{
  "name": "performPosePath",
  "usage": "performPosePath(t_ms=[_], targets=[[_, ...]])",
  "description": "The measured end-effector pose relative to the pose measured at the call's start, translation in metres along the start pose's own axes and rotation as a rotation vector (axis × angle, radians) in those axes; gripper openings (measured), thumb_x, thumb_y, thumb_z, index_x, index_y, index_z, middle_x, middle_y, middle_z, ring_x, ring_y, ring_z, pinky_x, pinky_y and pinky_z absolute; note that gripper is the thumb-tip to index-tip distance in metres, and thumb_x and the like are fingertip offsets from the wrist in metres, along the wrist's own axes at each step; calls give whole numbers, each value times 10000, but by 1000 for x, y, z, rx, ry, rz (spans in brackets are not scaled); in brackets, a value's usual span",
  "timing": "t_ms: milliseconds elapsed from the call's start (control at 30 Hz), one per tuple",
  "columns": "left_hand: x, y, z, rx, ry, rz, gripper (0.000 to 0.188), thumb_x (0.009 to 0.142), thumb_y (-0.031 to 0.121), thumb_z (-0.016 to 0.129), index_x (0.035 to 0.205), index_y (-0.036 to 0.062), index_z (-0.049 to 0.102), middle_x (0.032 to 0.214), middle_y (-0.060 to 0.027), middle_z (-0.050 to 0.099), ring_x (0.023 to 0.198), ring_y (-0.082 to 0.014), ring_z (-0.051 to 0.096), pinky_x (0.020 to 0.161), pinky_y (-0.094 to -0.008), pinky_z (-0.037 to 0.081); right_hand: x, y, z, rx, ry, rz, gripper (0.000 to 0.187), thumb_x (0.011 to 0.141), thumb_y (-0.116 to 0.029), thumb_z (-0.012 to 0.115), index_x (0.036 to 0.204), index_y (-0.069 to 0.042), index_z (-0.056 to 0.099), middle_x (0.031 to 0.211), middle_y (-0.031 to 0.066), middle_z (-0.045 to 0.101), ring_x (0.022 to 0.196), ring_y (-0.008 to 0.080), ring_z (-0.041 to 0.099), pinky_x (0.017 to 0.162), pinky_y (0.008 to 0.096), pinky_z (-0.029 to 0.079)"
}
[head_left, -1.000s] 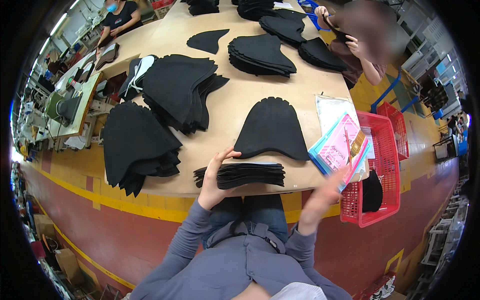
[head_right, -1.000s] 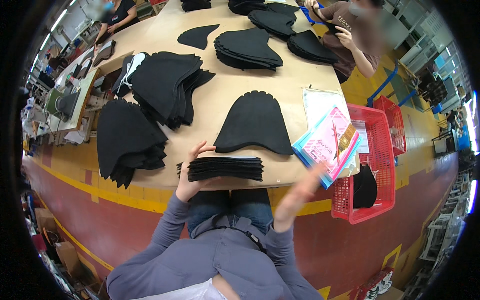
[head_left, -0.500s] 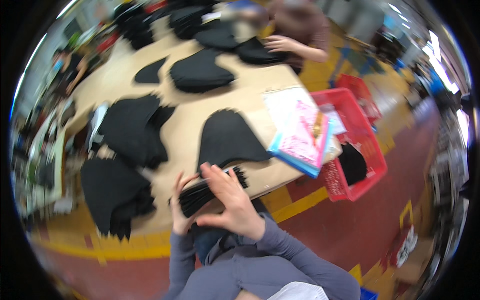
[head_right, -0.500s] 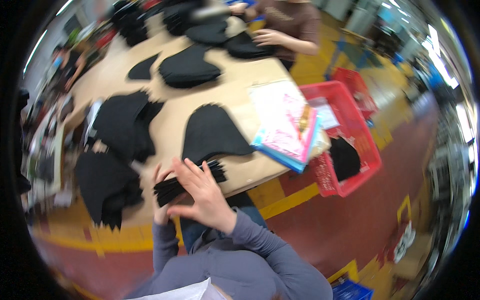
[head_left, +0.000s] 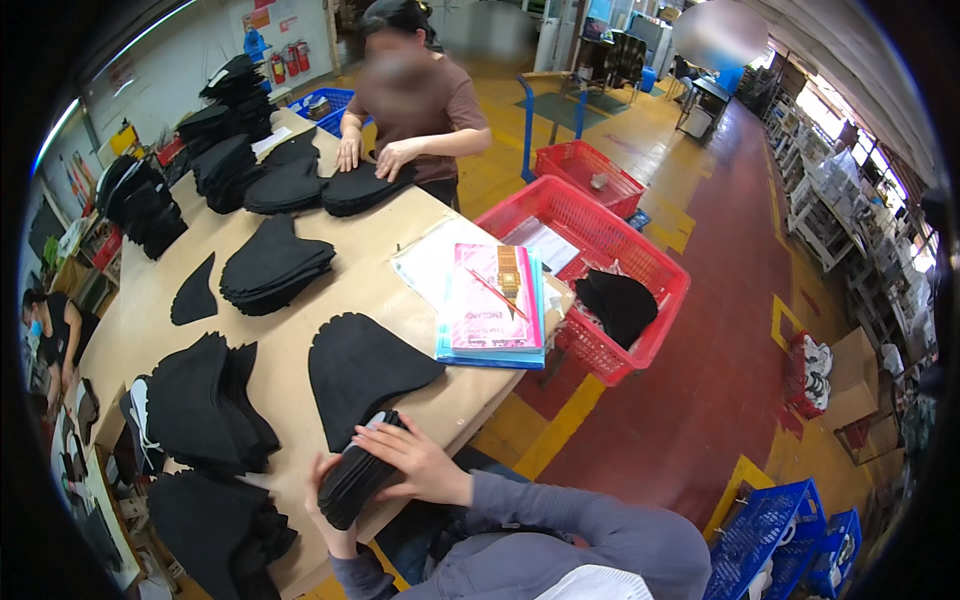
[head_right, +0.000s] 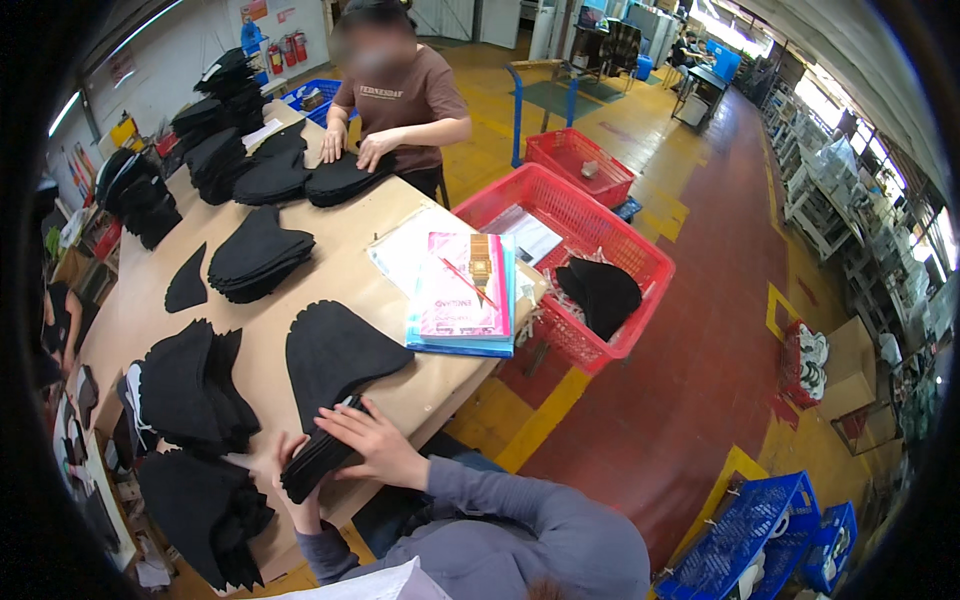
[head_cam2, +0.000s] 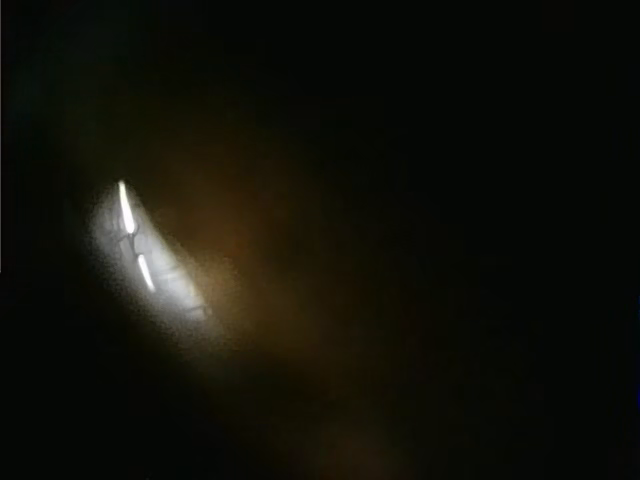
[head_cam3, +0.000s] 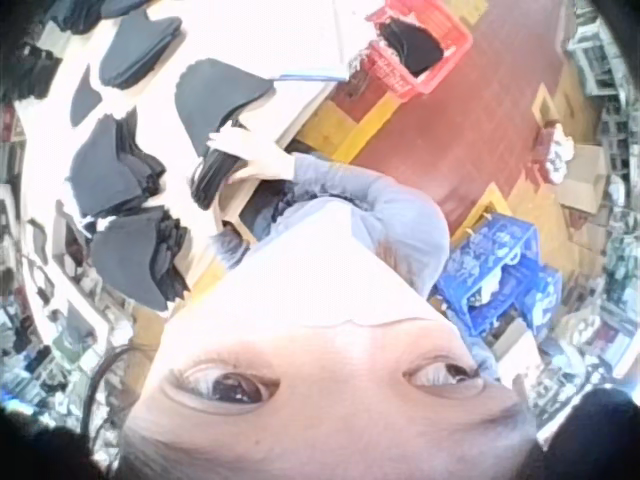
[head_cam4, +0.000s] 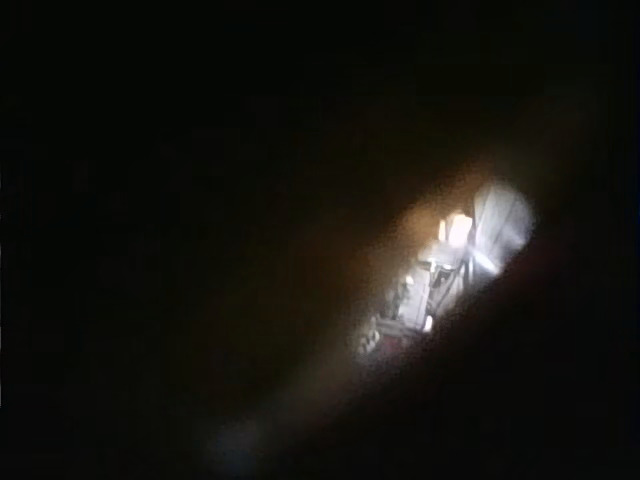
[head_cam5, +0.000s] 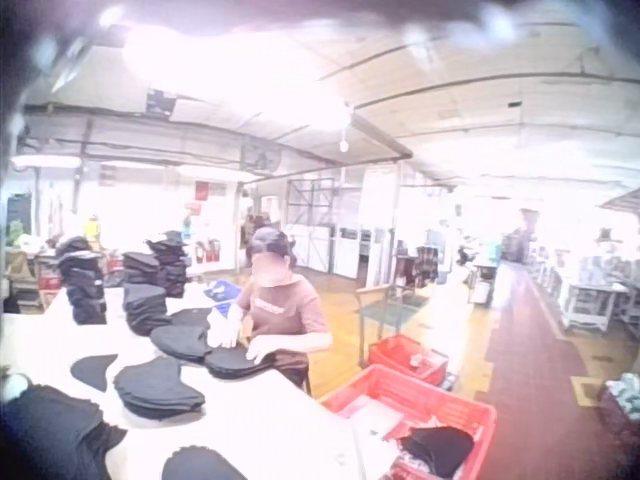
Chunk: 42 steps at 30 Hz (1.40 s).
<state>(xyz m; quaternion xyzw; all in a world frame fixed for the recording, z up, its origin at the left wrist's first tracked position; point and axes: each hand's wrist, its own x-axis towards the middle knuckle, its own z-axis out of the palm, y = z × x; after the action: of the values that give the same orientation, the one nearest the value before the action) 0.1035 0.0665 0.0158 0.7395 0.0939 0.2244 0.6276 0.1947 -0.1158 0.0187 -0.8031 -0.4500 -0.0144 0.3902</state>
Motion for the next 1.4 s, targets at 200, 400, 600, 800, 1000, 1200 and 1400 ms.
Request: performPosePath(t_ms=[200, 400, 600, 800, 1000, 1200, 1400], targets=[[-7, -4, -8, 175, 2, 85, 536, 627, -65, 773, 1147, -16, 651, 1086, -151, 697, 1002, -210, 663, 921, -333, 511, -23, 38, 43, 154, 231, 19, 997, 834, -521, 680, 1525, -32, 154, 1546, 227, 226, 1448, 378, 195, 1174, 463, 161], [-37, -28, -11, -368, 381, -251, 483, 723, 12, 660, 1202, 27, 603, 1204, -73, 626, 1165, -229, 554, 1053, -364, 394, -16, 35, 46, 764, 534, 291, 1305, 654, -46, 854, 1534, -134, -105, 1588, 162, 61, 1461, 316, 142, 1181, 423, 164], [-49, -10, 13, -1157, 368, -119, 532, 779, 79, 593, 1308, 59, 538, 1307, -56, 574, 1239, -266, 513, 1090, -417, 373, -27, 71, 79, 1062, 153, 604, 846, 568, 42, 863, 1309, 22, 456, 1258, 96, 546, 1142, 200, 528, 933, 336, 486], [-16, -19, -55, -322, 24, -74, 587, 690, -92, 716, 1248, 54, 606, 1184, -102, 660, 1084, -253, 643, 935, -390, 524, 7, 52, -33, 809, 418, 70, 501, 707, -42, 787, 1124, -21, 511, 1060, 157, 629, 951, 242, 626, 834, 351, 514], [-4, -60, -25, 233, -119, 186, 541, 724, 72, 738, 1240, 107, 580, 1142, -48, 665, 1069, -249, 613, 1003, -375, 405, 17, 75, -17, 478, 5, -200, 387, 721, -33, 731, 1064, -38, 552, 1031, 144, 651, 963, 254, 636, 851, 353, 501], [1, -77, -10, 382, -82, 182, 359, 740, 130, 748, 1074, 75, 628, 995, -109, 658, 977, -311, 624, 858, -397, 469, -15, 154, 19, 445, 86, 189, 169, 916, -71, 510, 1065, -31, 578, 1052, 116, 670, 963, 171, 640, 850, 286, 505], [36, -36, -35, 8, 44, -105, 718, 810, 311, 781, 1376, 44, 431, 1330, -138, 515, 1211, -234, 510, 950, -390, 437, -10, 119, 2, 715, -41, 570, 471, 764, -133, 789, 1165, 38, 609, 1090, 107, 672, 988, 190, 627, 869, 314, 493]])
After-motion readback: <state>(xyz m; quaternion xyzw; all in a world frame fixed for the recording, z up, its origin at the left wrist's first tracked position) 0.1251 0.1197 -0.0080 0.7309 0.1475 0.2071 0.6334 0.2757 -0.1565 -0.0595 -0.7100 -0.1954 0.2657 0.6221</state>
